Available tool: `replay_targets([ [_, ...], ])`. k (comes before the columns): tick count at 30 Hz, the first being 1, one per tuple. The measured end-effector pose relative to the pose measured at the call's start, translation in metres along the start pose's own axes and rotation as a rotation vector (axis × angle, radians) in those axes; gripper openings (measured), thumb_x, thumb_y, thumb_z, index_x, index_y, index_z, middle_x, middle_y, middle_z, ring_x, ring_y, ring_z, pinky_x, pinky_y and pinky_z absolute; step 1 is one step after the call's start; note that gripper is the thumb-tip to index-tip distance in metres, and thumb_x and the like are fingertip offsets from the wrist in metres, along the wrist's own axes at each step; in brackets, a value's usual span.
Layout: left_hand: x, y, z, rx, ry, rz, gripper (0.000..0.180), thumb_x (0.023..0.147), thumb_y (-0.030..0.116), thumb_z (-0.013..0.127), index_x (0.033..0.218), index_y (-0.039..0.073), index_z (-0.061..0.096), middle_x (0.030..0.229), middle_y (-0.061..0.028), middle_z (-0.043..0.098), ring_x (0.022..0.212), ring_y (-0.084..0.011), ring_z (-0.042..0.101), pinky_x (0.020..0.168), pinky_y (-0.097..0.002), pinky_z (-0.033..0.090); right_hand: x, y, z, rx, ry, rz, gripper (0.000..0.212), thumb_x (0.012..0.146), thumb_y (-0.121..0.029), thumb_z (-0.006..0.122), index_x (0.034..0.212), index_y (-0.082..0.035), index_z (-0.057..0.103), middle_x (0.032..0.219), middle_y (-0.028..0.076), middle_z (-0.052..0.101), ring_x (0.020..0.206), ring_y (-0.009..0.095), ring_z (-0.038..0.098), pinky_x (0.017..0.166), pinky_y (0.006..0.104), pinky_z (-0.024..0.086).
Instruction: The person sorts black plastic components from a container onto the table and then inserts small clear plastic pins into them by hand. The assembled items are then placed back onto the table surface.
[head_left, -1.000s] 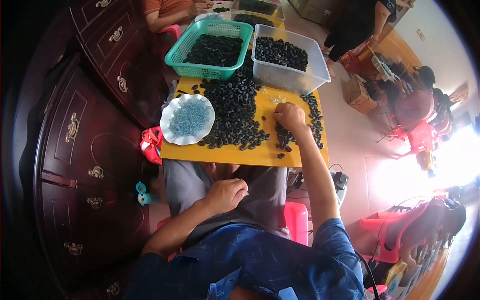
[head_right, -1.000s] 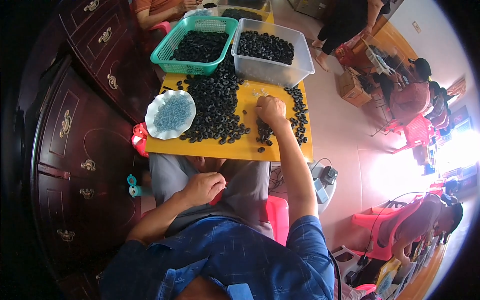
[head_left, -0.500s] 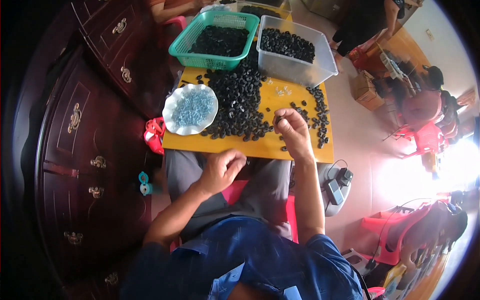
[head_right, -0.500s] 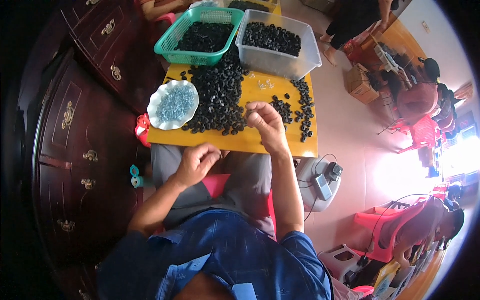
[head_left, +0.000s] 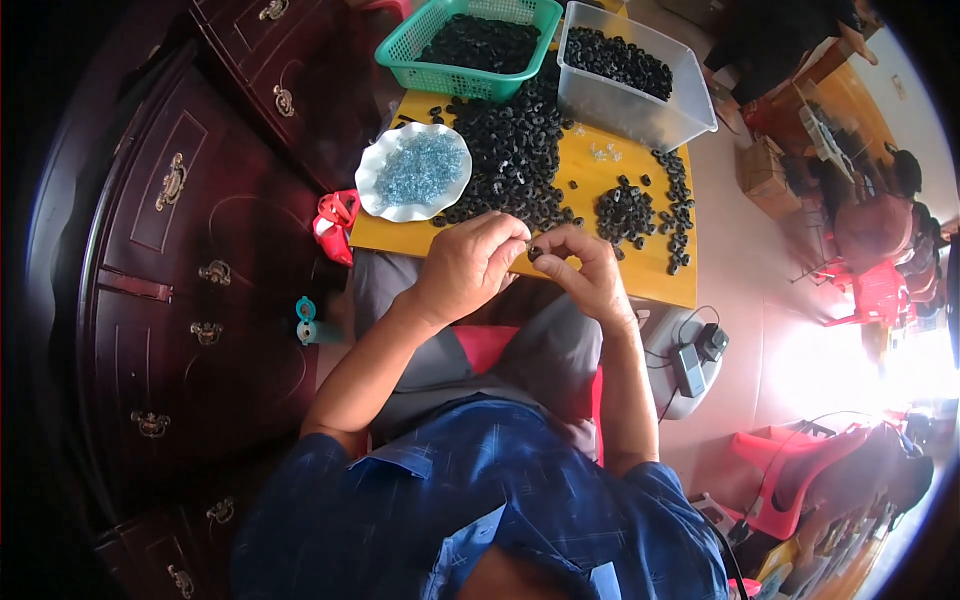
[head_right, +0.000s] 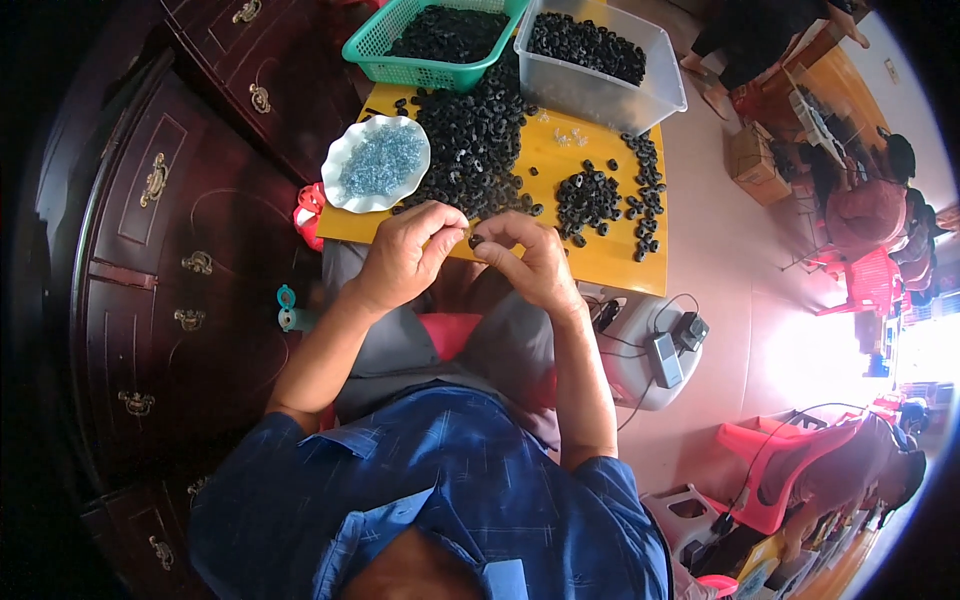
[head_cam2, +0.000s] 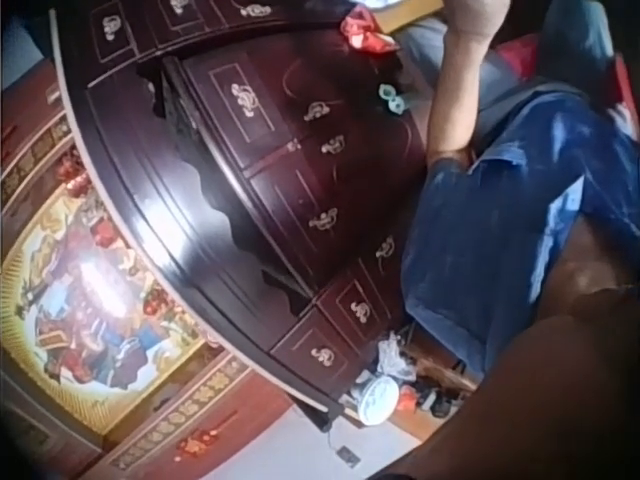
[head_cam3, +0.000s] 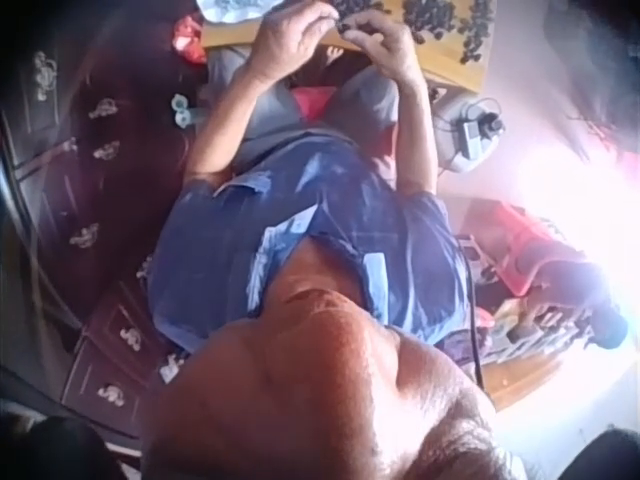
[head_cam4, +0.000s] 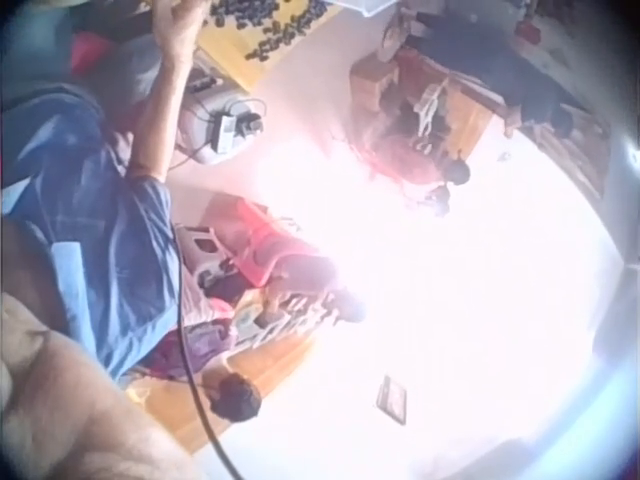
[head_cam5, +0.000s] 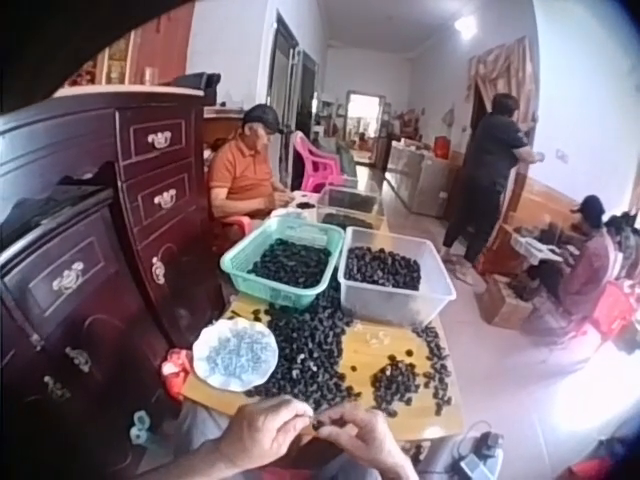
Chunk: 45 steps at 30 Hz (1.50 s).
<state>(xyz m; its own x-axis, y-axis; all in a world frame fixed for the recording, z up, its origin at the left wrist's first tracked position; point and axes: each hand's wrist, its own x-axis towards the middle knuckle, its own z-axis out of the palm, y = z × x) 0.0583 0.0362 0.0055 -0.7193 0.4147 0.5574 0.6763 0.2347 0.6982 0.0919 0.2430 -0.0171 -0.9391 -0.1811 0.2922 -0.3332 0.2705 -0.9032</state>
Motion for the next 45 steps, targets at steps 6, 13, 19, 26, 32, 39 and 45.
replay_targets([
  [6, -0.008, -0.002, -0.002, 0.144, -0.136, 0.039, 0.009, 0.089, 0.003, 0.065, 0.097, 0.004, 0.062, 0.087, -0.0116, 0.066, 0.076, -0.0328, 0.065, 0.065, -0.0381, 0.052, 0.0, -0.004, 0.008, -0.07, -0.05, -0.02, 0.016, 0.086, -0.009, 0.073, 0.097, 0.0, 0.066, 0.085, 0.005, 0.068, 0.076, 0.013, 0.064, 0.07, 0.0282, 0.052],
  [13, -0.017, -0.008, 0.01, -0.03, -0.001, -0.017, 0.037, 0.085, 0.004, 0.069, 0.121, 0.005, 0.062, 0.099, -0.0125, 0.066, 0.075, -0.0273, 0.067, 0.064, -0.0364, 0.054, -0.005, 0.024, 0.033, 0.483, 0.093, 0.225, 0.01, 0.096, -0.006, 0.064, 0.103, 0.0, 0.063, 0.087, -0.001, 0.065, 0.08, 0.006, 0.06, 0.072, 0.0218, 0.05],
  [19, -0.023, -0.033, 0.016, -0.175, 0.083, -0.044, 0.036, 0.08, -0.005, 0.074, 0.113, 0.003, 0.065, 0.096, -0.0093, 0.067, 0.07, -0.0158, 0.067, 0.058, -0.027, 0.054, 0.002, 0.023, 0.035, 0.481, 0.009, 0.227, 0.015, 0.101, -0.012, 0.057, 0.106, 0.001, 0.063, 0.09, 0.0, 0.064, 0.079, 0.007, 0.059, 0.07, 0.0223, 0.05],
  [26, -0.024, -0.034, 0.015, -0.35, 0.134, -0.281, 0.012, 0.088, -0.004, 0.065, 0.1, 0.0, 0.063, 0.09, -0.0072, 0.068, 0.073, -0.0124, 0.068, 0.06, -0.0263, 0.058, 0.043, 0.043, -0.011, -0.319, 0.214, 0.231, 0.018, 0.094, -0.017, 0.065, 0.1, -0.001, 0.072, 0.079, 0.004, 0.07, 0.073, 0.011, 0.064, 0.07, 0.0262, 0.051],
  [32, -0.023, -0.033, 0.017, -0.39, 0.04, -0.271, 0.014, 0.089, -0.003, 0.064, 0.103, 0.0, 0.064, 0.09, -0.006, 0.069, 0.073, -0.0109, 0.068, 0.062, -0.0252, 0.057, 0.082, 0.081, -0.049, -0.826, 0.275, 0.335, 0.024, 0.087, -0.03, 0.061, 0.096, -0.011, 0.073, 0.095, 0.014, 0.072, 0.088, 0.034, 0.069, 0.081, 0.0431, 0.054],
  [39, -0.029, -0.042, 0.016, -0.418, 0.005, -0.29, 0.016, 0.093, -0.001, 0.06, 0.109, -0.001, 0.064, 0.096, -0.0042, 0.069, 0.079, -0.0079, 0.064, 0.073, -0.0227, 0.052, 0.099, 0.089, -0.039, -1.053, 0.112, 0.387, 0.025, 0.086, -0.034, 0.063, 0.093, -0.011, 0.071, 0.089, 0.013, 0.072, 0.085, 0.032, 0.07, 0.077, 0.0437, 0.056],
  [45, -0.03, -0.046, 0.019, -0.509, 0.121, -0.319, 0.018, 0.093, 0.002, 0.064, 0.111, -0.001, 0.061, 0.09, -0.0054, 0.069, 0.076, -0.0087, 0.065, 0.072, -0.0236, 0.053, 0.096, 0.099, -0.031, -1.064, 0.16, 0.365, 0.022, 0.086, -0.031, 0.062, 0.092, -0.01, 0.069, 0.096, 0.012, 0.069, 0.09, 0.033, 0.068, 0.079, 0.0446, 0.055],
])
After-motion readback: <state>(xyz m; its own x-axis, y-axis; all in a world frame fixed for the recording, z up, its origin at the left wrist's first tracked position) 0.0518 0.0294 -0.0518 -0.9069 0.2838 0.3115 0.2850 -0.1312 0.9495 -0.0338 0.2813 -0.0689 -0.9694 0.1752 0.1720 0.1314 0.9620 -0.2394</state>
